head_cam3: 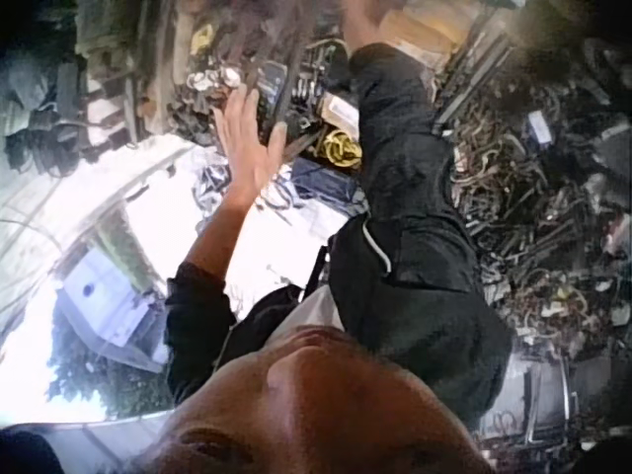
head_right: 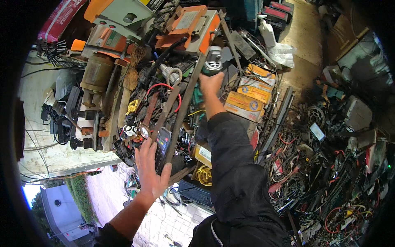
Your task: The person cleans a small electrical component by hand, holds a power grinder, and aligns a mudguard on a scooter before coiling a cable.
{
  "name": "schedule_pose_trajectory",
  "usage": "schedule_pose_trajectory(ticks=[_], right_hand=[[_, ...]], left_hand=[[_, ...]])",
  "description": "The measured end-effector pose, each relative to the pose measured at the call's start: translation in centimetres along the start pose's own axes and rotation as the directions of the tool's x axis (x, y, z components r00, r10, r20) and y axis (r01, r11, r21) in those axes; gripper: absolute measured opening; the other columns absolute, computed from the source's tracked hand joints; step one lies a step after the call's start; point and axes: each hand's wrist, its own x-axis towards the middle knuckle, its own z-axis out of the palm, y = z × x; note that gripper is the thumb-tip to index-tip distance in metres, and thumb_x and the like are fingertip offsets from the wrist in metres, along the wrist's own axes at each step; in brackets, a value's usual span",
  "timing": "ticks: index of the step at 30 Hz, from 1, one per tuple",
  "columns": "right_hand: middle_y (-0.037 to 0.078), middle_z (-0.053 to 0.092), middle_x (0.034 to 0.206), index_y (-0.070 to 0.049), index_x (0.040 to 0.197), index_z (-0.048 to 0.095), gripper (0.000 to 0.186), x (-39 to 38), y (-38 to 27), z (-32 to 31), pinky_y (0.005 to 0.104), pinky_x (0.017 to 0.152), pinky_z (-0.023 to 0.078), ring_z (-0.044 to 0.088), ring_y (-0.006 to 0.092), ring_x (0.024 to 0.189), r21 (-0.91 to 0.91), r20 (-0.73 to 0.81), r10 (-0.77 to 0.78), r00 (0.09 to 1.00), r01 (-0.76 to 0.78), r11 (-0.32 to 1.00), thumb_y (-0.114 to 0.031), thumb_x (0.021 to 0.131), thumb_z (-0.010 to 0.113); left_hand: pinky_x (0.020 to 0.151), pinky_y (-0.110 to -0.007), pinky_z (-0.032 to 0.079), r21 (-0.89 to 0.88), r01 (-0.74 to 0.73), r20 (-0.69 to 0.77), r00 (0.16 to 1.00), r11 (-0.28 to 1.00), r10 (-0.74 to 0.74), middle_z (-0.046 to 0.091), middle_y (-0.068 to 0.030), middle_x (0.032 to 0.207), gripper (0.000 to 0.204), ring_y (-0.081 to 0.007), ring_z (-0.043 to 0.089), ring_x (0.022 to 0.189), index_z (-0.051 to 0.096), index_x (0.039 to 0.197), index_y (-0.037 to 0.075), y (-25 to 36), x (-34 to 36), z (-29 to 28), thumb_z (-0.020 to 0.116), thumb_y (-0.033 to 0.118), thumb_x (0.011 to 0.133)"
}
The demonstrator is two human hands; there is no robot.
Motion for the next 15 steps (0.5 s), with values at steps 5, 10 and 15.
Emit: schedule_pose_trajectory(ticks=[5,10,15], right_hand=[[0.028,0.052,0.125,0.008,0.127,0.039,0.093,-2.9,0.8,-1.8,0.0455,0.096,0.044,0.053,0.0412,0.117,0.026,-0.039,0.079,0.996,-0.078,0.997,-0.025,0.058,0.092],[0.013,0.059,0.118,0.004,0.126,0.048,0.078,-3.8,1.8,-5.9,0.0354,0.089,0.048,0.059,0.0235,0.101,0.470,-0.157,0.067,0.985,0.014,0.882,-0.020,0.064,0.089],[0.007,0.059,0.121,-0.002,0.127,0.049,0.063,-6.8,-2.9,-11.2,0.0341,0.095,0.046,0.058,0.0209,0.104,0.610,-0.364,-0.059,0.929,0.286,0.739,-0.008,0.074,0.083]], left_hand=[[0.116,-0.058,0.011,-0.012,-0.010,-0.027,1.000,1.000,0.010,0.036,-0.0228,0.147,0.064,-0.0401,0.031,0.139,0.039,0.140,-0.004,0.5,0.2,0.1,0.059,0.028,0.088],[0.117,-0.056,0.012,-0.022,-0.021,-0.058,0.998,1.000,0.020,0.037,-0.0201,0.147,0.064,-0.0373,0.033,0.139,0.039,0.141,0.000,0.5,0.2,0.6,0.060,0.028,0.088],[0.117,-0.055,0.012,-0.022,-0.025,-0.086,0.996,0.999,0.023,0.038,-0.0193,0.147,0.064,-0.0366,0.033,0.139,0.039,0.142,0.002,0.2,-0.2,0.1,0.062,0.026,0.087]])
